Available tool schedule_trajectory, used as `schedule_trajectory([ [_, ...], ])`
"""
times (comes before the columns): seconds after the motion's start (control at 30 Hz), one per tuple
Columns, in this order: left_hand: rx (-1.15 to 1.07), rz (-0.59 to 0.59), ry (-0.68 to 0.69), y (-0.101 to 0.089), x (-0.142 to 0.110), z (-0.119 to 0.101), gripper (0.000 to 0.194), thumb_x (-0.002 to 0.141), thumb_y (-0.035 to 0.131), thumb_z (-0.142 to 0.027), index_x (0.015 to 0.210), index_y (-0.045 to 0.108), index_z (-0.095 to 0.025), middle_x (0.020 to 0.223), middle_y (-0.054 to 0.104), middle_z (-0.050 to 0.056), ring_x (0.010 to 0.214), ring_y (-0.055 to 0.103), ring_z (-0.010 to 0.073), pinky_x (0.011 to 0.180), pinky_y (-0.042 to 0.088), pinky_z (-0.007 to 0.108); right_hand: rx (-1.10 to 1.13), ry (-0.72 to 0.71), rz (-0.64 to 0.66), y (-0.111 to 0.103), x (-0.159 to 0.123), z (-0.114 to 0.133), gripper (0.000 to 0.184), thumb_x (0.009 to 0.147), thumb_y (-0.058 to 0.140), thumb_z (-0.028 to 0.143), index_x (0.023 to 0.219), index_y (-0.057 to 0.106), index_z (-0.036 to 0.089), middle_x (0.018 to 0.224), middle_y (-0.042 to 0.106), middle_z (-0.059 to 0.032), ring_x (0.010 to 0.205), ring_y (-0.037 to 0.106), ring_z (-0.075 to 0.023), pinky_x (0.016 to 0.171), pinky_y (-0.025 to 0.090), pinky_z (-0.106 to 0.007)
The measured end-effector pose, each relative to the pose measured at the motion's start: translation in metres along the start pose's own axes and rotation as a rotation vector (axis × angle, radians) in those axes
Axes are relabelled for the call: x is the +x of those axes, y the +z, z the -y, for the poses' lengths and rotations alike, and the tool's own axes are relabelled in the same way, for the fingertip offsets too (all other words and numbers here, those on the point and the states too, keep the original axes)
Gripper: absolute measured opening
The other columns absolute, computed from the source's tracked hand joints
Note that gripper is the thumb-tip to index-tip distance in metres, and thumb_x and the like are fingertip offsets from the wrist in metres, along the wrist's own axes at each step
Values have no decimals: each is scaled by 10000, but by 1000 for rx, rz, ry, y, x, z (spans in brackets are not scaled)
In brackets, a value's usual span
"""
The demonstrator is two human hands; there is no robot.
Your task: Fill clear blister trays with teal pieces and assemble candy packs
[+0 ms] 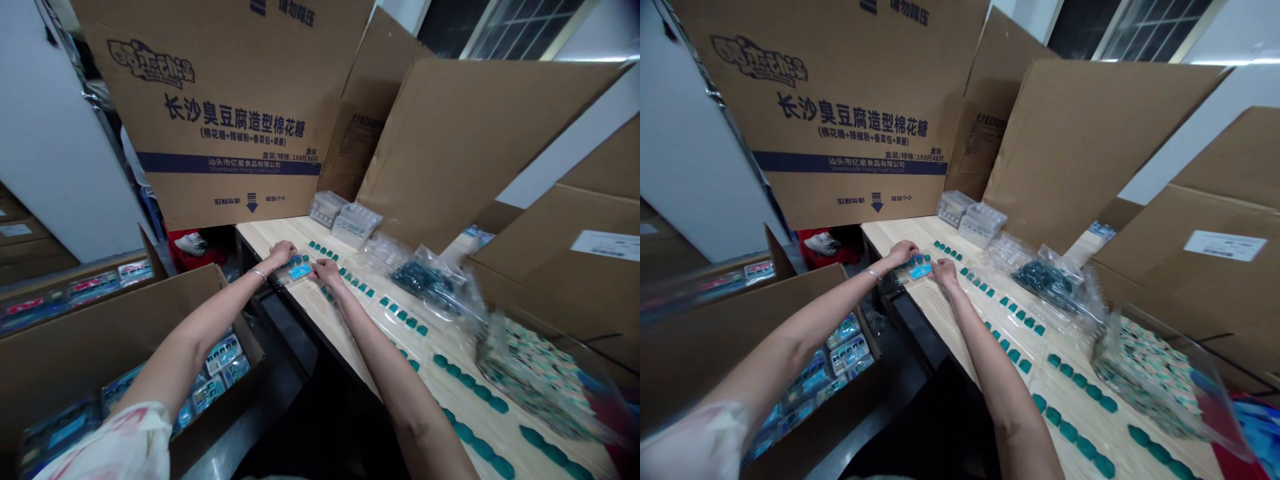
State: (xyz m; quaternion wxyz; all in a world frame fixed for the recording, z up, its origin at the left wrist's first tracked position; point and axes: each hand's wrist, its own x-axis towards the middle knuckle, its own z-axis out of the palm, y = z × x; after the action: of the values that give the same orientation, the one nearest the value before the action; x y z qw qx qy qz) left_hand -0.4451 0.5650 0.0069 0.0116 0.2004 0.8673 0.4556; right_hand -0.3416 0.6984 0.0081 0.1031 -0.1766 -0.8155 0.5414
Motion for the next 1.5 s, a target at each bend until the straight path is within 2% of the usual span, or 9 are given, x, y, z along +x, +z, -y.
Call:
schedule_trajectory([
  [0.23,300,24,0,-1,-9,10,242,810,519,-340,873,691,-181,1030,638,105,1015,529,232,872,385,312,-372,-100,29,-2,23,-19,330,710,608,246,1005,647,105,937,674,-100,912,619,-203,803,453,-262],
  [0.5,284,-3,38,8,-33,15,280,843,485,-386,953,664,-201,1017,590,103,1053,481,254,931,337,385,-591,-147,123,5,23,-25,299,766,553,263,1017,639,126,1053,652,-118,1013,584,-216,841,412,-255],
  [0.6,198,-86,4,3,-37,14,254,814,542,-366,962,644,-186,1066,561,106,1110,441,263,977,300,403,-644,-129,132,7,25,-23,343,766,548,266,1058,615,98,1092,628,-162,1019,582,-248,819,423,-277],
  [0.7,45,-278,-108,-6,-50,20,361,848,492,-350,1155,518,-160,1263,428,142,1226,339,262,1024,258,422,-672,-145,147,6,24,-20,394,786,531,288,1139,574,119,1140,607,-151,1034,578,-235,813,425,-263],
  [0.8,-192,-410,-291,-10,-74,35,473,857,471,-392,1238,390,-125,1278,390,190,1199,398,246,966,365,415,-694,-175,162,5,21,-19,394,814,504,301,1178,553,157,1172,593,-123,1048,569,-214,816,419,-246],
  [0.9,-420,-302,-401,-8,-96,48,445,824,502,-466,1083,492,-105,990,582,150,865,609,200,738,520,360,-723,-185,172,6,18,-18,334,832,482,297,1116,592,159,1133,608,-123,1012,581,-217,795,420,-252],
  [1.07,-736,-120,-458,-7,-102,51,321,802,571,-402,778,558,-82,655,626,82,484,588,117,528,541,269,-768,-195,149,9,8,-12,308,877,413,334,1007,632,160,1057,622,-124,936,601,-216,744,427,-262],
  [1.27,-901,-154,-474,-19,-94,50,235,857,513,-307,783,524,-84,622,628,66,456,593,102,522,548,235,-829,-244,-6,-16,4,-5,325,892,406,305,1155,535,163,1189,536,-118,1068,521,-215,811,404,-270],
  [1.5,-767,-47,-481,-27,-92,49,321,845,481,-435,817,529,-119,703,653,95,587,652,182,597,554,325,-946,-237,-86,-61,-4,1,257,883,441,302,923,631,133,996,623,-122,958,557,-221,761,398,-274],
])
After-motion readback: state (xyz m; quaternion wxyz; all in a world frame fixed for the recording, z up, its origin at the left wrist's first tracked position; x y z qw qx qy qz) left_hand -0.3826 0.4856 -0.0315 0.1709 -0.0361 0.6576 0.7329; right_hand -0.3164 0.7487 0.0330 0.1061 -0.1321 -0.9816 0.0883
